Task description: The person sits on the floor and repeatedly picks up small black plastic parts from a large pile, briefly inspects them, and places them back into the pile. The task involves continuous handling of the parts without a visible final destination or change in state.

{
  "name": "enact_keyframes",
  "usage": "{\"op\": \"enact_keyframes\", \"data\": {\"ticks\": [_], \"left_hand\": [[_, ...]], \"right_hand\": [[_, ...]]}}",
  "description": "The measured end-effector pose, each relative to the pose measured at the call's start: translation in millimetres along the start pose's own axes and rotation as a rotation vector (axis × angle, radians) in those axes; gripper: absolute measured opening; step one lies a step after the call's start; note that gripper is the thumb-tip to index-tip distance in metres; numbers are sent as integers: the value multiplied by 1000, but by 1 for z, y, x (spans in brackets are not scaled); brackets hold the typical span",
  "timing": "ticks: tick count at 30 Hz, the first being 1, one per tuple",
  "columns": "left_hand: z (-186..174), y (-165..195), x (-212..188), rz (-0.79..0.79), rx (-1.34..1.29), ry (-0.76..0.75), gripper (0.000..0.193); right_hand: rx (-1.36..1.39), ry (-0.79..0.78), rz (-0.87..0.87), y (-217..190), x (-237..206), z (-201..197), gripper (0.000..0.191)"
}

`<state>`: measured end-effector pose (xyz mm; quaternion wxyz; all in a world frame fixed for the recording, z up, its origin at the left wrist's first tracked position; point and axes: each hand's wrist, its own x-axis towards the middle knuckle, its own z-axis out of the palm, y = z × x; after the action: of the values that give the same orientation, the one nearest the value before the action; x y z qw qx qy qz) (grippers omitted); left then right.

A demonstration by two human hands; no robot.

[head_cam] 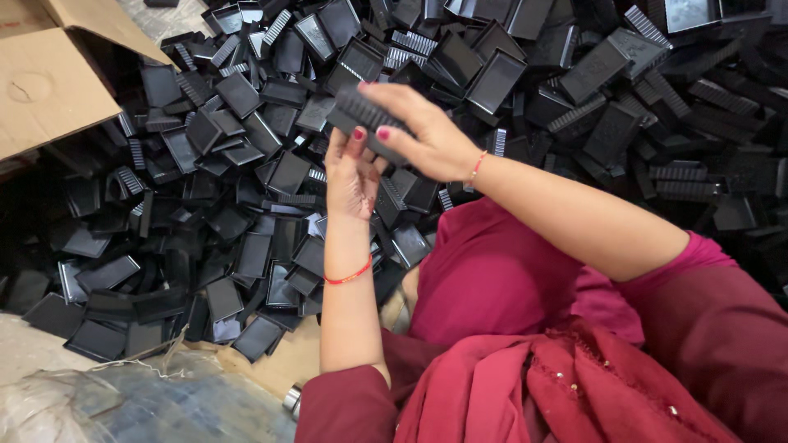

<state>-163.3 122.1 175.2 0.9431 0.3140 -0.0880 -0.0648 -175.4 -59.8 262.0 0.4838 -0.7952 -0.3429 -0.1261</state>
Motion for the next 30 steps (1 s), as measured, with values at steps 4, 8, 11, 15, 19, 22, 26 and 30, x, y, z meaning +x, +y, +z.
{"op": "enact_keyframes", "data": {"ticks": [4,8,11,15,19,22,26,30], "left_hand": [[1,-5,-2,-6,17,-27,49],[-5,-12,-6,22,-29,-28,54],[-9,-17,-11,38,-180,90,58],[-5,-20,-12,246,-10,199,57],[-6,-5,-12,602,389,410,67],[-14,10,-17,625,684,518,88],[-17,-2,-16,522,729,422,89],[-22,-23,-4,241,757,139,82]], "right_hand": [[-13,-47,-15,9,-6,0,48],[-42,-57,-28,19,-12,1,45],[-87,-110,-173,9,-9,2,73],[-200,-158,-57,-15,0,1,60],[-122,-289,49,-15,-4,3,47],[-206,-357,59,-4,-17,7,40],[-283,-337,159,-18,-40,-11,38],[-110,-27,305,-60,-77,-101,36]]}}
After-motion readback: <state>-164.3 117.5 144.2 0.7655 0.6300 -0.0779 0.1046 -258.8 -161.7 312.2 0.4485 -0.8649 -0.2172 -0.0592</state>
